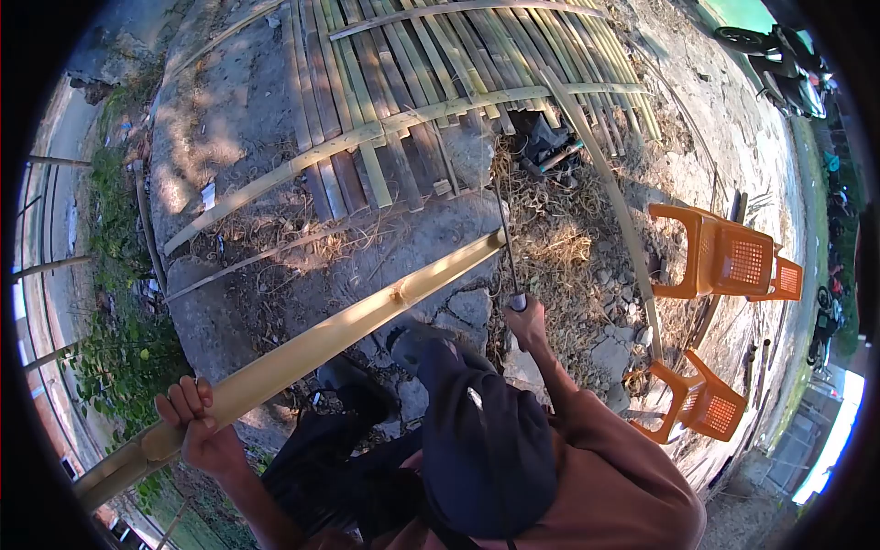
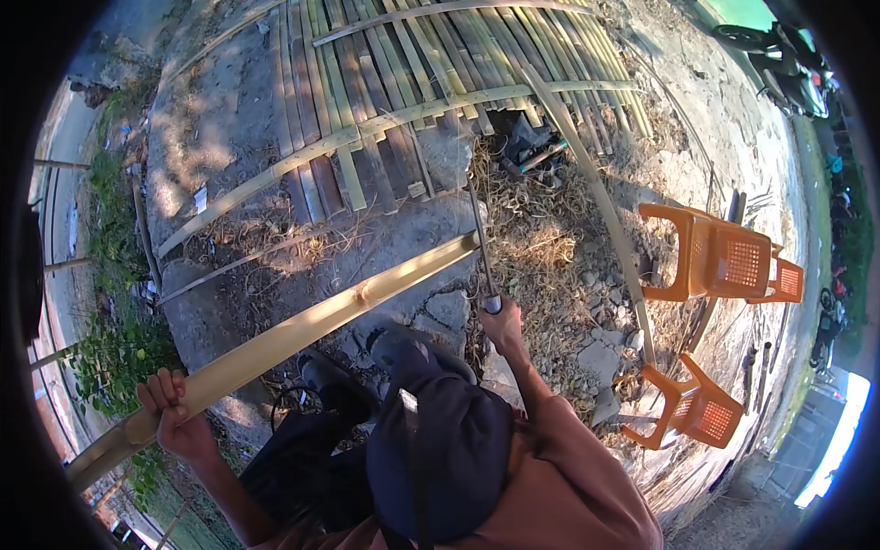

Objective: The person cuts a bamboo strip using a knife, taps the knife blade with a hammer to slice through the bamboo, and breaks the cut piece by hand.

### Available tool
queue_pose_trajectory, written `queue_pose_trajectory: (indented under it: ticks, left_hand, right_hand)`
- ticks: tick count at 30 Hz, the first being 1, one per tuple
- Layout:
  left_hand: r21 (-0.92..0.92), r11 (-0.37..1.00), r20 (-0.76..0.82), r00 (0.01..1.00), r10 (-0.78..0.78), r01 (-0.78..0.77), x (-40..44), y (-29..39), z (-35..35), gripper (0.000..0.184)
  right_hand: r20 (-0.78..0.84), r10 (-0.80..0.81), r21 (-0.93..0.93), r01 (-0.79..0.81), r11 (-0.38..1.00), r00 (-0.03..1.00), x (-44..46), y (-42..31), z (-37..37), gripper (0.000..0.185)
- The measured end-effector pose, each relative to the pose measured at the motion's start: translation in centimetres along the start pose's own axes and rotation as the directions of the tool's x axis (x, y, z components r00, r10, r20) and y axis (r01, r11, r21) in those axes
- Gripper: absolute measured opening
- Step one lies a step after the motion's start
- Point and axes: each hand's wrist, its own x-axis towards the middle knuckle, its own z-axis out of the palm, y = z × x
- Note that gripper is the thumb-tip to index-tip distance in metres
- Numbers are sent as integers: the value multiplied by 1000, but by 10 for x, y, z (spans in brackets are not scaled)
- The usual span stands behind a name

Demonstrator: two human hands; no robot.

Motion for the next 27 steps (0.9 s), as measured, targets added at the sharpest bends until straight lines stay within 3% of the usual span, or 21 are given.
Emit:
queue_pose_trajectory:
  ticks: [6, 9, 13, 15, 17, 19, 21, 23, 25, 27]
  left_hand:
    - [-13, 1000, -26, 1000, 10, -11, 12, 13, -22, 37]
    - [-19, 1000, 43, 999, 18, -17, 12, 12, -32, 37]
    - [-37, 999, 5, 1000, -2, 2, 12, 8, -42, 39]
    - [-51, 999, 19, 1000, -4, 5, 14, 7, -44, 39]
    - [-45, 999, 30, 1000, -4, 6, 14, 8, -48, 39]
    - [-42, 999, 37, 999, -4, 6, 11, 8, -52, 39]
    - [-35, 999, 45, 999, -3, 5, 11, 6, -54, 38]
    - [-27, 1000, 16, 1000, -2, 3, 10, 4, -54, 38]
    - [-25, 1000, -6, 1000, 0, 0, 11, 3, -55, 38]
    - [-20, 1000, -9, 1000, -13, 13, 10, 3, -56, 38]
  right_hand:
    - [89, -42, -67, 48, 997, 995, -18, 10, -8, 31]
    - [22, 20, -20, -19, 1000, 1000, -19, 24, -6, 30]
    - [-3, 6, -77, -7, 997, 1000, -30, 16, -11, 28]
    - [75, -66, -157, 77, 985, 995, -40, 20, -19, 30]
    - [49, -109, -123, 115, 986, 993, -40, 37, -15, 32]
    - [11, 108, 12, -108, 994, 994, -38, 39, -15, 30]
    - [-19, 44, -14, -44, 999, 999, -37, 35, -15, 29]
    - [127, 79, -27, -76, 997, 989, -53, 24, -23, 30]
    - [121, -7, -21, 10, 1000, 993, -61, 21, -28, 30]
    - [170, -34, -143, 59, 988, 985, -66, 28, -28, 29]
